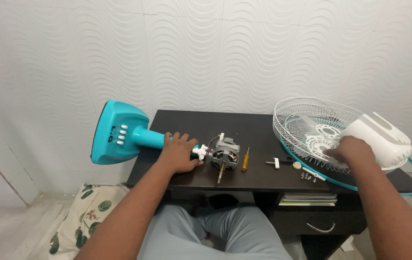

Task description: The person assembles a teal pedestal fan on a dark table. They attach the motor housing to the fan neck, secure it with a screwdriver, and then fit the white rear fan cover and the white fan blade onto the motor shaft.

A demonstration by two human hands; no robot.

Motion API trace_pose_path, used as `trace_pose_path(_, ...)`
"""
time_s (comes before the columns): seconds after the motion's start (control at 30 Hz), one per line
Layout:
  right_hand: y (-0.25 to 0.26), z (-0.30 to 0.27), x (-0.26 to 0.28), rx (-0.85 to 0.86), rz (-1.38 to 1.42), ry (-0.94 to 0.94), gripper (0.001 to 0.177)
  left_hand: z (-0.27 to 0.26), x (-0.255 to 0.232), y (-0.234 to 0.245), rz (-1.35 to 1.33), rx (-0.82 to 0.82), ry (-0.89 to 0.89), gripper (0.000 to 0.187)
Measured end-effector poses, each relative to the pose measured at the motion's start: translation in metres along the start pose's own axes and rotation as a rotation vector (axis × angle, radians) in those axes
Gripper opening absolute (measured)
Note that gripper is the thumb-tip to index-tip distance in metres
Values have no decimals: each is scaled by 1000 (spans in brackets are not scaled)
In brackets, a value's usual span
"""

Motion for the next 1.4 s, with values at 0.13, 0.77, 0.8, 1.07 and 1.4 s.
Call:
trace_pose_path(0.13, -1, 11, -5, -90, 113, 3, 77, 1, 0, 1, -9, 26, -16, 83)
trace_pose_path(0.77, 109, -127, 17, -718, 821, 327, 24, -16, -20, 41, 62, -367, -121, 82)
trace_pose_path(0.8, 116, -148, 30, -774, 814, 414, 20, -15, -18, 40, 55, -340, -110, 81)
trace_pose_path(1.07, 111, -286, 111, -901, 805, 878, 18, -6, -13, 42, -41, -207, -91, 79)
trace_pose_path(1.4, 118, -327, 148, -841, 901, 984, 24, -1, 11, 33, -49, 143, -9, 96)
Point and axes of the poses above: each hand's wrist, its own z-axis towards the middle knuckle, its own y-axis out of the back of the hand, x = y × z, the point moved 10 cm from there along z, towards the middle knuckle, and after that the axes turned 8 degrees about -y, right-handed, at the moved point
